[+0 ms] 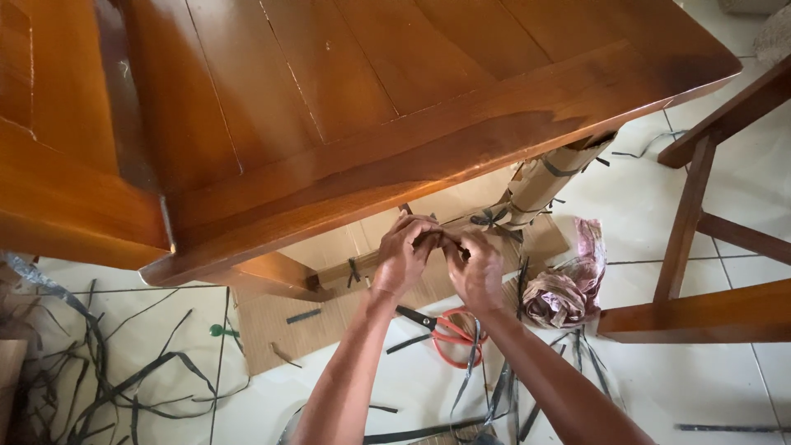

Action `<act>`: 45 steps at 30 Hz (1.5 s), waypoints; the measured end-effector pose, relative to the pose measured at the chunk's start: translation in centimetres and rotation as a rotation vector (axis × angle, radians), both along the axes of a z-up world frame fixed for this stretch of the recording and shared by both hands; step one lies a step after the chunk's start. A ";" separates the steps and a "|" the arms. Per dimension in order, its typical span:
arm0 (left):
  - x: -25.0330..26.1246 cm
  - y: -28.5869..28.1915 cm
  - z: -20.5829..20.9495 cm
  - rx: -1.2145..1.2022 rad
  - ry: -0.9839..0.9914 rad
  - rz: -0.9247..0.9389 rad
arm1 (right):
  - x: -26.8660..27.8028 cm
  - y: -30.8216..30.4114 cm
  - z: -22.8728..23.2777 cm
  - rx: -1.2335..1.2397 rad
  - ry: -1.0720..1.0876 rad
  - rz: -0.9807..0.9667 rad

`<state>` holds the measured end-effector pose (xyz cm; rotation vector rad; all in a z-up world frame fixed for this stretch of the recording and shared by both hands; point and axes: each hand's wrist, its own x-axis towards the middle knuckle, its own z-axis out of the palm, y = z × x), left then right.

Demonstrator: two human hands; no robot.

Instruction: Wrapping a wooden chair leg with cardboard and securing it with plastic straps

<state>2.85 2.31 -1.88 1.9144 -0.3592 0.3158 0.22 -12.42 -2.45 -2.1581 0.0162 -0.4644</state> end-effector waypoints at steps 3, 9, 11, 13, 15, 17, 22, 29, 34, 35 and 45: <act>0.2 -0.1 -0.4 -0.030 -0.002 0.002 | 0.0 0.2 0.6 0.115 0.021 0.012; 0.5 -0.2 -1.4 -0.053 -0.027 0.027 | 0.0 0.6 -2.0 0.204 -0.157 0.026; 0.5 -0.2 -1.4 -0.012 -0.027 0.041 | 0.1 0.9 -1.8 0.097 0.087 -0.137; 0.4 -0.2 -0.8 -0.010 -0.037 0.027 | -0.5 1.7 1.3 0.141 0.134 -0.154; 0.5 -0.2 -0.9 -0.009 -0.044 0.015 | -0.5 1.9 1.1 0.184 0.183 -0.170; 0.7 -0.1 -1.5 0.004 -0.052 0.024 | 0.0 1.5 -2.3 0.437 0.312 -0.152; 0.7 0.2 -1.6 0.040 -0.100 0.036 | 0.3 1.4 1.3 0.666 0.453 -0.048; 0.6 -0.4 -1.4 0.046 -0.193 0.039 | -0.3 0.9 1.6 0.963 0.527 -0.028; 0.0 -0.6 0.3 0.075 -0.221 0.047 | -0.5 0.3 1.2 0.964 0.526 0.005; 0.0 -0.6 0.0 0.082 -0.217 0.047 | -0.7 0.2 1.1 0.957 0.525 0.009; -0.1 -0.7 -0.4 0.073 -0.226 0.046 | -0.3 -0.2 -1.3 0.838 0.519 -0.051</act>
